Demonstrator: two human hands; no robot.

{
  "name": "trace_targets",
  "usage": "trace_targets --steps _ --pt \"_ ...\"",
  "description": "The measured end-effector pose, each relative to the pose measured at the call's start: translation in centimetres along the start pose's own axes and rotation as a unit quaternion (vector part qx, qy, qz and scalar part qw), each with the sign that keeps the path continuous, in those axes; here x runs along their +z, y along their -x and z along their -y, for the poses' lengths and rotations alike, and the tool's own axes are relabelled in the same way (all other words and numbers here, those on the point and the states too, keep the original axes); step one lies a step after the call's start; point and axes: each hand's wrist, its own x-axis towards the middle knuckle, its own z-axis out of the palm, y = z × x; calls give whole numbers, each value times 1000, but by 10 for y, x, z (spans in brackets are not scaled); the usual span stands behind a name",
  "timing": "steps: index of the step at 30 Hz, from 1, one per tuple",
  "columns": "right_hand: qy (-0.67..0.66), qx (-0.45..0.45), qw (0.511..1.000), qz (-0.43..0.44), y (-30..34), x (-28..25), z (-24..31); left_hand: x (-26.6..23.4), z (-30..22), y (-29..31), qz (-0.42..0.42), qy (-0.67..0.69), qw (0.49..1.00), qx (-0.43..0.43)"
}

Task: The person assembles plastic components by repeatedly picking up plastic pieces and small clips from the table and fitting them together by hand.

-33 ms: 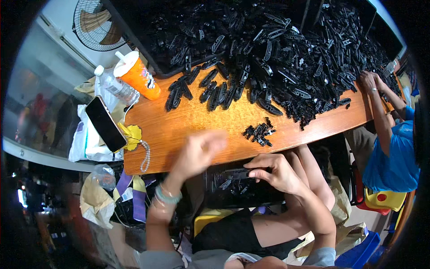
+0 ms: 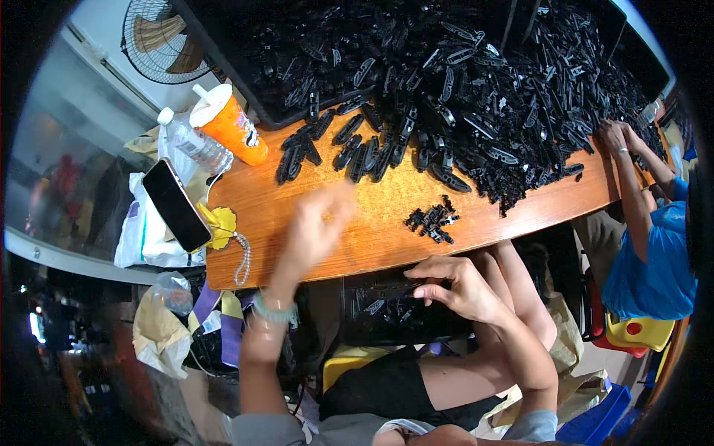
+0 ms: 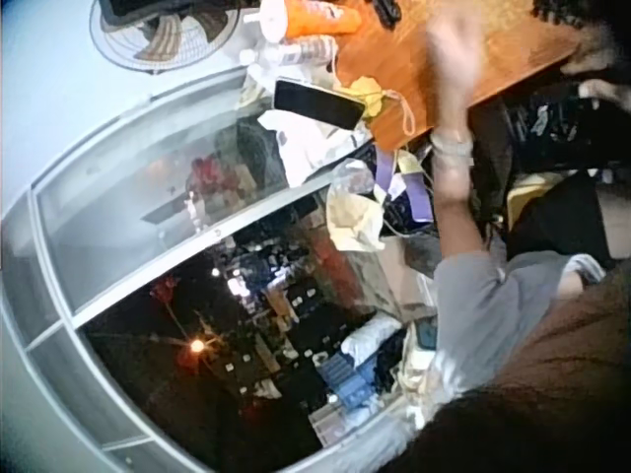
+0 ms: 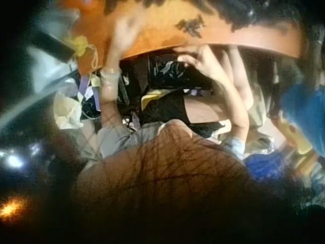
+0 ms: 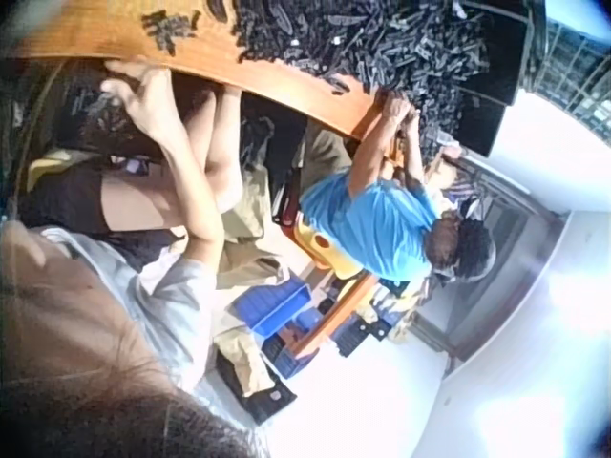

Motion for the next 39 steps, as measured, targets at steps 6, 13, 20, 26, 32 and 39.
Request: trace_targets --steps 6,13,20,26,32,39 --pt "94 -61 993 -26 -8 14 -9 -59 130 -108 -202 -299 932 -24" --pt "130 -1 972 -196 -7 -6 -20 -10 99 -79 -145 -265 953 23" --pt "318 -106 888 -316 -49 -31 -42 11 65 -32 -96 -236 966 45" --pt "348 8 889 -297 -61 -35 -49 -6 52 -43 -83 -293 953 1" --pt "208 -75 884 -413 -50 -34 -40 -1 44 -35 -187 -140 972 -7" --pt "-154 31 952 -264 -6 -16 5 38 -23 31 -69 229 971 9"
